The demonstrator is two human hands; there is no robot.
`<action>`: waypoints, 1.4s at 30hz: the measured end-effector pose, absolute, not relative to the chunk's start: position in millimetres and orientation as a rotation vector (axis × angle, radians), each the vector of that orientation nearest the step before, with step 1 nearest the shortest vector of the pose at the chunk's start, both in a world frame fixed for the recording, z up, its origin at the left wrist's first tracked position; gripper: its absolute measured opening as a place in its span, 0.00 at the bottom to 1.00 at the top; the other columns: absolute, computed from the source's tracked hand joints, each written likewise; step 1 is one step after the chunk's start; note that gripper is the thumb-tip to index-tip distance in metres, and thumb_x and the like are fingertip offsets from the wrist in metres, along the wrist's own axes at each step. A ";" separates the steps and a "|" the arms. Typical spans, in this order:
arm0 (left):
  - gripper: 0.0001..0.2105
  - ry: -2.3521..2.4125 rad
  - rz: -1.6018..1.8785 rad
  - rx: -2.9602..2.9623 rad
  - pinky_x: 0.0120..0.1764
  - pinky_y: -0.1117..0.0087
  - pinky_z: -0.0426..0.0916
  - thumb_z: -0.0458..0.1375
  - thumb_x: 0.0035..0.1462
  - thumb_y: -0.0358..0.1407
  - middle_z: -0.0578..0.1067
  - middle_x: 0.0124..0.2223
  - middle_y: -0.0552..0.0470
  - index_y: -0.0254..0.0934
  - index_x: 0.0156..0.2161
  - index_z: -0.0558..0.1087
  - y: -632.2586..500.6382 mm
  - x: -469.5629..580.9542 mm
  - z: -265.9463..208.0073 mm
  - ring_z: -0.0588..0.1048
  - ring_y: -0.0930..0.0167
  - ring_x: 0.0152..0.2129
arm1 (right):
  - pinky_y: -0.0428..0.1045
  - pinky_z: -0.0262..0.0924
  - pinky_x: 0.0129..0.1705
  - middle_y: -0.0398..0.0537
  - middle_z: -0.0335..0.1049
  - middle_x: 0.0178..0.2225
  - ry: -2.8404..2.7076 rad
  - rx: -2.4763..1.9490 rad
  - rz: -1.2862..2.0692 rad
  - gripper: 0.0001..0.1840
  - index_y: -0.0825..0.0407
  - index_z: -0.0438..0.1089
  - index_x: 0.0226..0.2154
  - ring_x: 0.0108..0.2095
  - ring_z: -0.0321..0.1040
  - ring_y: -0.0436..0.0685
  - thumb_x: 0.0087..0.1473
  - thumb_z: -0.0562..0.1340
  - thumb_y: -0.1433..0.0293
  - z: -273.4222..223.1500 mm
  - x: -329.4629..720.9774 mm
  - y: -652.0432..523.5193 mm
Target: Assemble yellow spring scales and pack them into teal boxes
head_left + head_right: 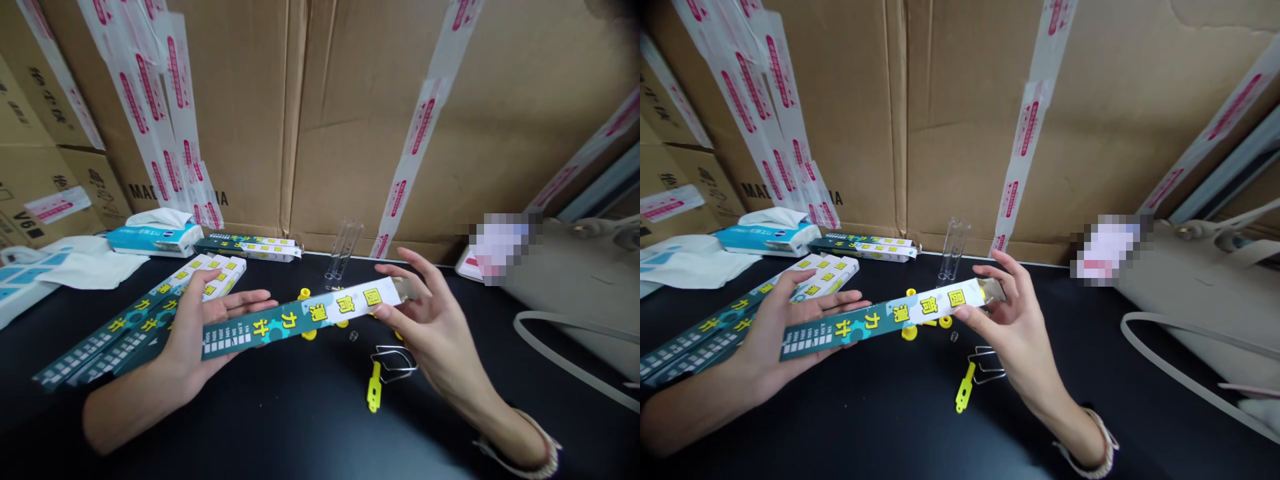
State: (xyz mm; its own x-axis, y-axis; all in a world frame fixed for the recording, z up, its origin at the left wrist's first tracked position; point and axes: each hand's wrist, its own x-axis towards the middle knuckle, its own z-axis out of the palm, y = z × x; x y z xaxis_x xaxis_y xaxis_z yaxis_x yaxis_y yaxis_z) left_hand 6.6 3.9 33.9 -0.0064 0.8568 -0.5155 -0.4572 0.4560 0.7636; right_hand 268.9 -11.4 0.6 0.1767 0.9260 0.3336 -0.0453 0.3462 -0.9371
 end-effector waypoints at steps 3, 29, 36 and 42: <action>0.24 1.158 1.105 0.406 0.24 0.67 0.79 0.50 0.65 0.44 0.83 0.35 0.33 0.26 0.30 0.80 1.2 10.0 37.7 0.82 0.61 0.24 | 0.48 0.74 0.47 0.47 0.76 0.52 -1.134 -1.033 0.999 0.43 0.40 0.63 0.60 0.43 0.76 0.55 0.44 0.78 0.62 0.5 270.7 -8.6; 0.17 0.978 1.207 0.665 0.48 0.67 0.76 0.55 0.58 0.39 0.84 0.41 0.38 0.30 0.34 0.84 -12.6 15.1 11.0 0.80 0.55 0.48 | 0.58 0.72 0.58 0.50 0.82 0.49 -0.970 -1.156 1.028 0.43 0.50 0.73 0.58 0.54 0.76 0.67 0.39 0.80 0.63 3.0 267.9 -11.4; 0.19 1.025 1.205 0.517 0.42 0.64 0.79 0.49 0.62 0.32 0.84 0.39 0.31 0.27 0.29 0.81 -4.5 16.7 18.7 0.83 0.55 0.43 | 0.57 0.70 0.59 0.51 0.81 0.50 -0.921 -0.932 1.221 0.18 0.48 0.81 0.46 0.52 0.77 0.63 0.54 0.72 0.59 16.3 276.4 -11.1; 0.20 1.018 1.208 0.539 0.44 0.66 0.78 0.49 0.62 0.31 0.84 0.34 0.36 0.30 0.25 0.79 -2.6 16.6 19.2 0.82 0.57 0.44 | 0.55 0.71 0.57 0.50 0.82 0.47 -0.908 -0.942 1.266 0.16 0.48 0.81 0.46 0.48 0.79 0.61 0.55 0.72 0.63 21.4 277.7 -12.3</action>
